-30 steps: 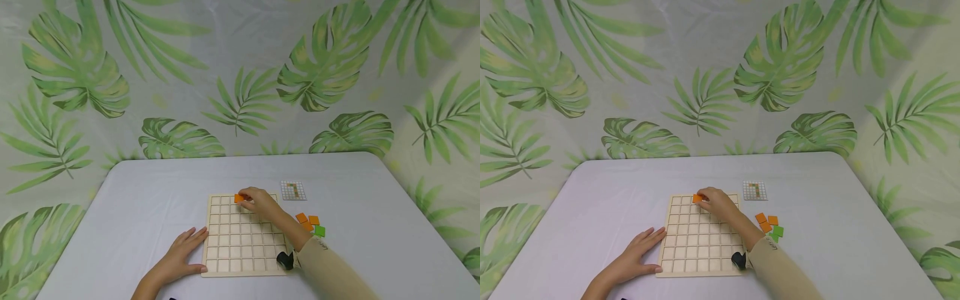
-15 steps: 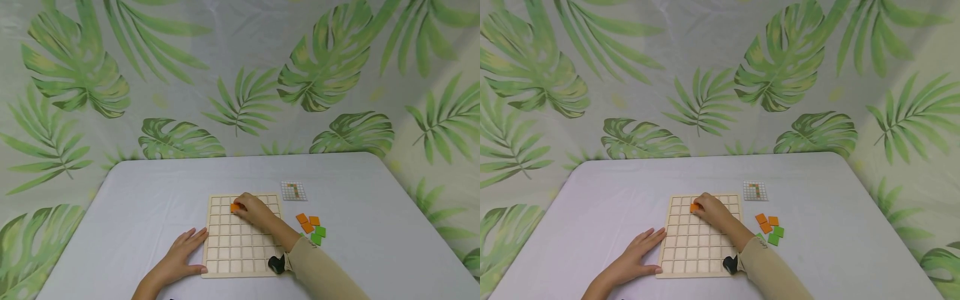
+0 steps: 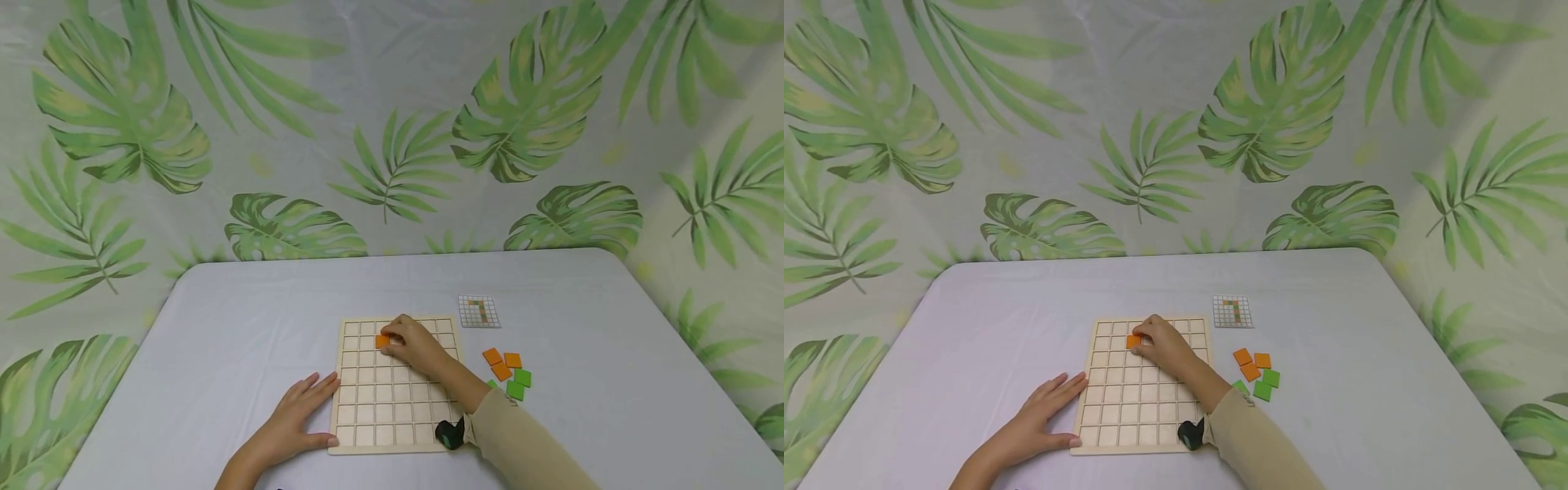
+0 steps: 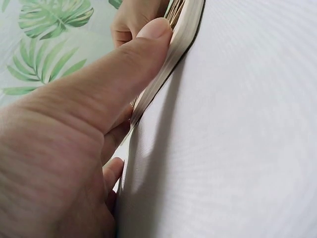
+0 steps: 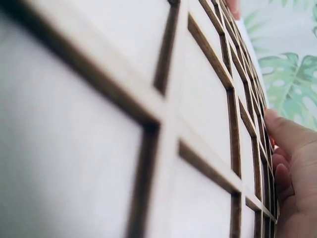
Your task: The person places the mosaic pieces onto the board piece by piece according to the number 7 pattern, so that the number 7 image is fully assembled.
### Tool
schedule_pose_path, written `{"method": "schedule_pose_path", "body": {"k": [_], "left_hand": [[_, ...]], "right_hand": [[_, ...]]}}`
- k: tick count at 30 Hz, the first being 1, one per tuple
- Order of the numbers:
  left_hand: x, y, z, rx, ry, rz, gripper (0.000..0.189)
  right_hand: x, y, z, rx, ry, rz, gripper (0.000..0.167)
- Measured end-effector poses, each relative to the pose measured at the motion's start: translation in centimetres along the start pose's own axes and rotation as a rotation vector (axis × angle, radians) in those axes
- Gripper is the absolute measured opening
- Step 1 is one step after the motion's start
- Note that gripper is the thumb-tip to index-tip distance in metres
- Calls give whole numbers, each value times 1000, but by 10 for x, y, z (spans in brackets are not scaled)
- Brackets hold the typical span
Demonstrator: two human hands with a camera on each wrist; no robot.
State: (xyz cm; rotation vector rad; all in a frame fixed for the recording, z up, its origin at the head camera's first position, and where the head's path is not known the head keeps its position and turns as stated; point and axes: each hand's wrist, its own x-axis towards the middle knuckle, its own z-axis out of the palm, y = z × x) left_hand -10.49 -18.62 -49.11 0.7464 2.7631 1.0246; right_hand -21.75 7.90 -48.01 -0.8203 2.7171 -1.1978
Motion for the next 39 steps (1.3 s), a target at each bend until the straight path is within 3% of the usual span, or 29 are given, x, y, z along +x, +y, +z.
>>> {"method": "schedule_pose_path", "body": {"k": [6, 11, 18, 23, 31, 39], "left_hand": [[0, 0, 1, -13, -2, 0, 89], [0, 0, 2, -1, 2, 5, 89], [0, 0, 1, 4, 1, 1, 89], [0, 0, 0, 2, -2, -3, 89], [0, 0, 0, -3, -3, -2, 89], [0, 0, 0, -2, -8, -15, 89]], "right_hand": [[-5, -2, -8, 93, 18, 9, 39], [-19, -13, -34, 128, 45, -10, 43], [-63, -9, -78, 72, 140, -26, 49], [-102, 11, -94, -8, 157, 5, 51], [-144, 42, -98, -25, 28, 20, 54], [-156, 49, -97, -57, -108, 110, 40]]}}
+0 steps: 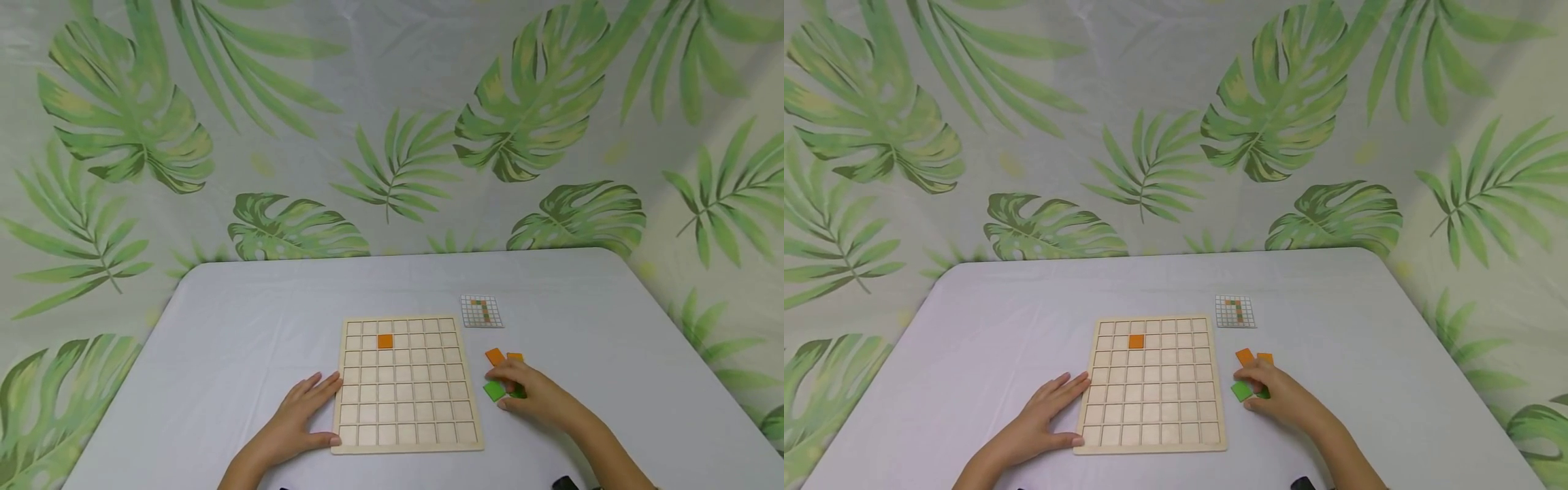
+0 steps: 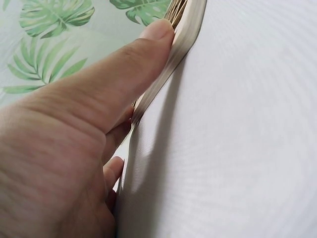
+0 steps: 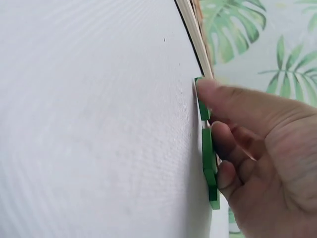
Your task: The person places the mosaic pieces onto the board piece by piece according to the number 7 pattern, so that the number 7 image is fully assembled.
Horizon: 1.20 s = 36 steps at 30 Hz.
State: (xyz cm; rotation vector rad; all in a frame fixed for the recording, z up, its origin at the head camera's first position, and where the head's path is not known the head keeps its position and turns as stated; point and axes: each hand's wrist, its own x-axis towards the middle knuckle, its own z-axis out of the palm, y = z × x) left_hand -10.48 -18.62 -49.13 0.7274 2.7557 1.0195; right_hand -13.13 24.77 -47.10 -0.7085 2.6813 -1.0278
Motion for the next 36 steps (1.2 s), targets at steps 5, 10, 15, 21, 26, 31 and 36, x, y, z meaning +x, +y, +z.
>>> {"method": "schedule_pose_path", "body": {"k": [5, 10, 15, 21, 26, 31, 36], "left_hand": [[0, 0, 0, 6, 3, 11, 89], [1, 0, 0, 2, -1, 9, 89], [2, 1, 0, 2, -6, 6, 89], [2, 1, -2, 3, -10, -4, 89], [2, 1, -2, -4, -8, -8, 89], [1, 0, -1, -1, -5, -8, 89], [0, 0, 0, -5, -2, -4, 89]], "right_hand": [[2, 0, 1, -71, 15, 11, 33], [4, -4, 3, -119, 48, 33, 27], [7, -12, -1, -60, 92, 52, 28], [27, -29, -10, -55, 158, -92, 25], [51, -48, -14, -65, 199, -167, 27], [79, -62, -11, -58, 236, -222, 28], [108, -67, 0, -18, 286, -278, 27]]}}
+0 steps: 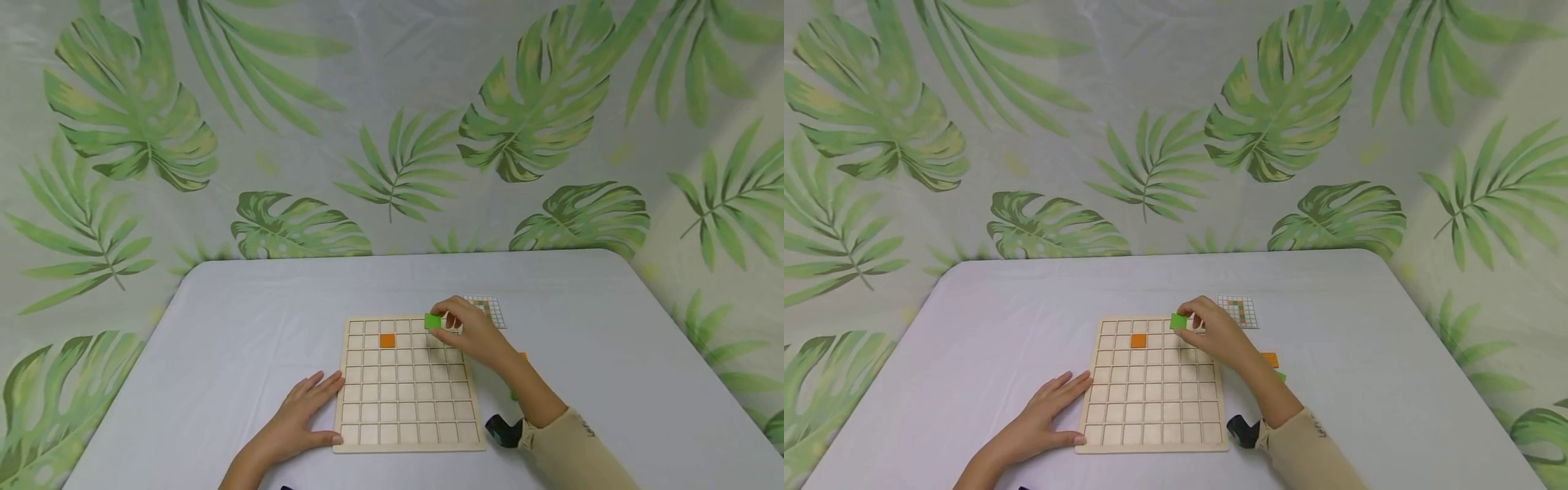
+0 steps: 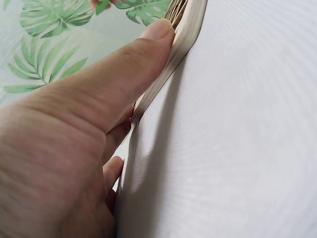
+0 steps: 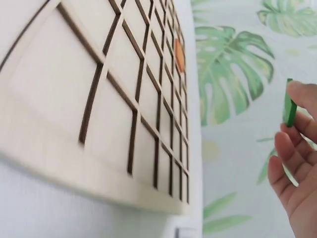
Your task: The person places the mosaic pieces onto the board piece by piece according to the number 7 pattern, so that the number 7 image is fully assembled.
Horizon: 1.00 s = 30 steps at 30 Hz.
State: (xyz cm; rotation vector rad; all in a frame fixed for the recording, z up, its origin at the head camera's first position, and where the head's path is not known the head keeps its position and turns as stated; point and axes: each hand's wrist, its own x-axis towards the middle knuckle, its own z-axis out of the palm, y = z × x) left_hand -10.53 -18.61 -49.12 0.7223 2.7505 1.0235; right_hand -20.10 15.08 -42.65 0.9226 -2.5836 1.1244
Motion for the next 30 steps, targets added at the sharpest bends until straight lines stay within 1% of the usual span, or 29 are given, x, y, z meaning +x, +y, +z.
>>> {"method": "schedule_pose_path", "body": {"k": [2, 4, 8, 11, 14, 16, 18, 23, 30], "left_hand": [[0, 0, 0, -3, 1, 1, 89], [0, 1, 0, -3, 1, -1, 89], [0, 1, -1, 6, 4, -2, 90], [1, 1, -1, 8, 5, 0, 90], [0, 0, -1, 7, 8, 3, 89], [0, 0, -1, 3, 10, 3, 89], [0, 0, -1, 3, 11, 9, 89], [0, -1, 0, -1, 12, 29, 88], [-1, -1, 0, 0, 27, 33, 88]], "right_hand": [[7, 3, 10, 25, 7, 0, 27], [12, 5, 20, 44, 6, 18, 27], [17, 10, 39, 79, -6, 29, 27], [18, 13, 51, 97, -40, 65, 27], [16, 17, 59, 118, -88, 131, 28], [15, 18, 63, 123, -106, 172, 29], [14, 20, 65, 121, -114, 185, 29], [11, 22, 68, 91, -121, 188, 28], [11, 23, 71, 84, -131, 175, 30]]}}
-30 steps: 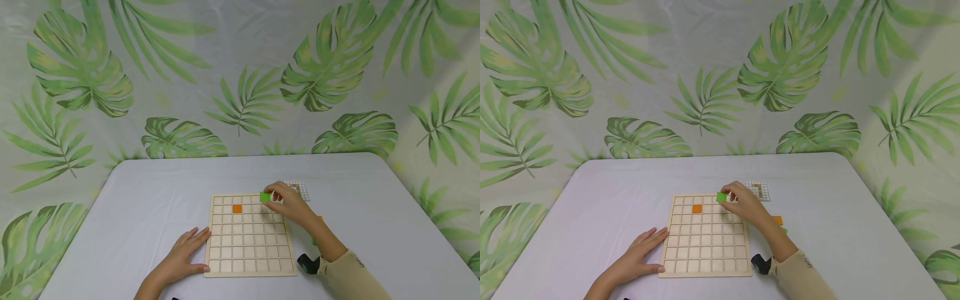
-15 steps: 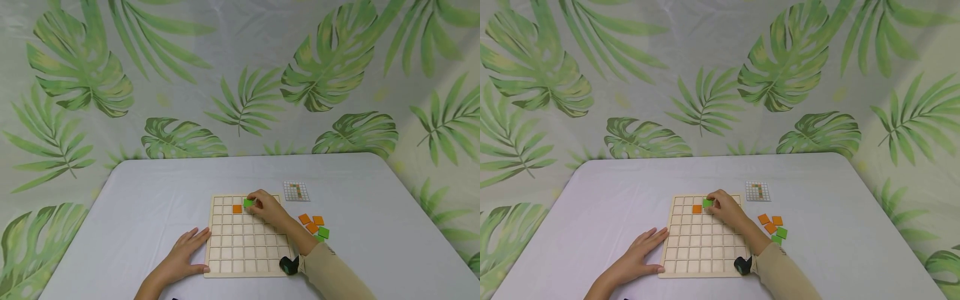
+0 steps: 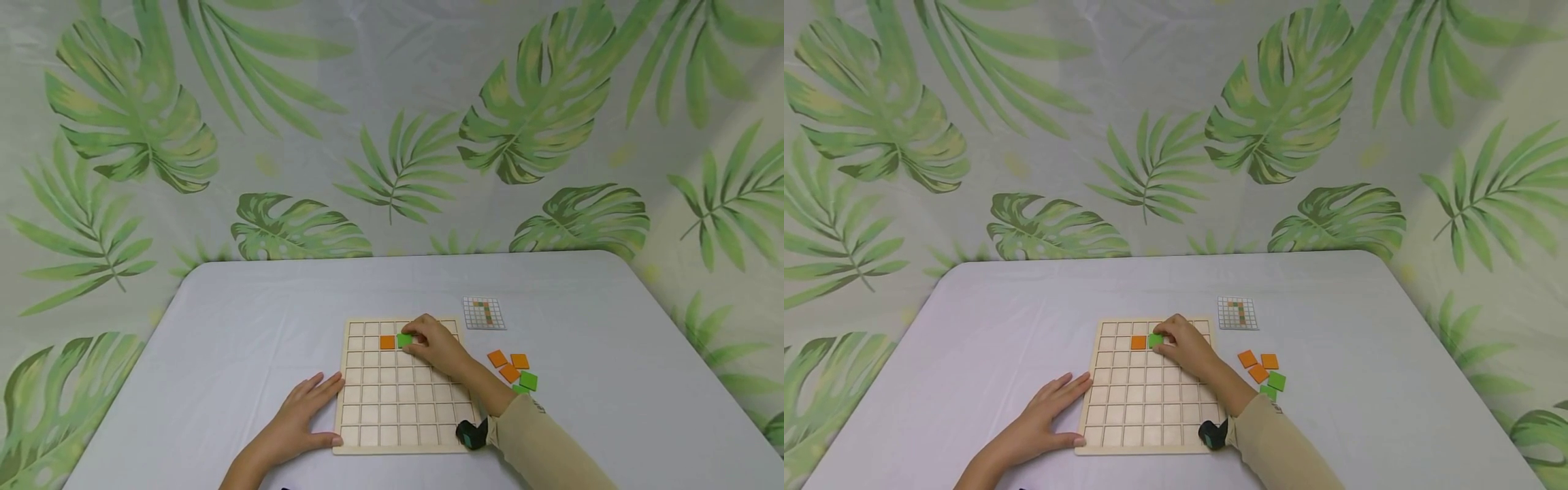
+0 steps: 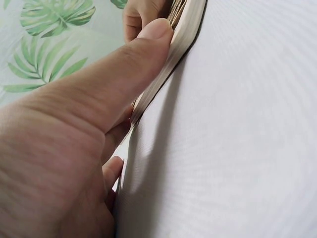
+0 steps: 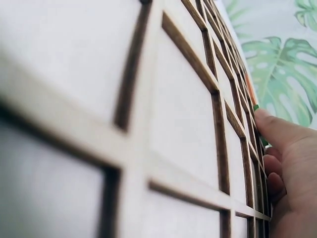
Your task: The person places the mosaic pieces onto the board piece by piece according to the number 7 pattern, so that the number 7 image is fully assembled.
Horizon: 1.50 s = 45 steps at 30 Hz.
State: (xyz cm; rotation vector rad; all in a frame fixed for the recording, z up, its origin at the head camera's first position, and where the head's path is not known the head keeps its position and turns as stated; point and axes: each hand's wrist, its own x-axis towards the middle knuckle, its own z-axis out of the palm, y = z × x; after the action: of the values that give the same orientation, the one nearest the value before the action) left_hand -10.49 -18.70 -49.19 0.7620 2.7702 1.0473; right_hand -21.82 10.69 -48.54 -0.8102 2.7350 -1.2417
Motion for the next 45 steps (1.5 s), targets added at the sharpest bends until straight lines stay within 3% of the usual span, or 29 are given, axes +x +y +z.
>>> {"method": "schedule_pose_path", "body": {"k": [7, 16, 24, 34, 39, 45], "left_hand": [[0, 0, 0, 4, 13, 10, 87], [0, 0, 0, -4, -8, -8, 89], [1, 0, 0, 7, -9, -9, 89], [0, 1, -2, 12, -13, -9, 89], [0, 1, -2, 6, -12, -13, 89], [0, 0, -1, 8, -23, -18, 89]], "right_hand": [[0, 0, 2, 0, 4, 2, 30], [-1, -11, -8, 3, -20, 34, 45], [-21, -21, -41, 27, 95, 3, 44], [-77, 13, -69, -140, 261, -42, 43], [-96, 33, -74, -171, 284, 30, 44], [-109, 49, -76, -204, 232, 166, 43]]}}
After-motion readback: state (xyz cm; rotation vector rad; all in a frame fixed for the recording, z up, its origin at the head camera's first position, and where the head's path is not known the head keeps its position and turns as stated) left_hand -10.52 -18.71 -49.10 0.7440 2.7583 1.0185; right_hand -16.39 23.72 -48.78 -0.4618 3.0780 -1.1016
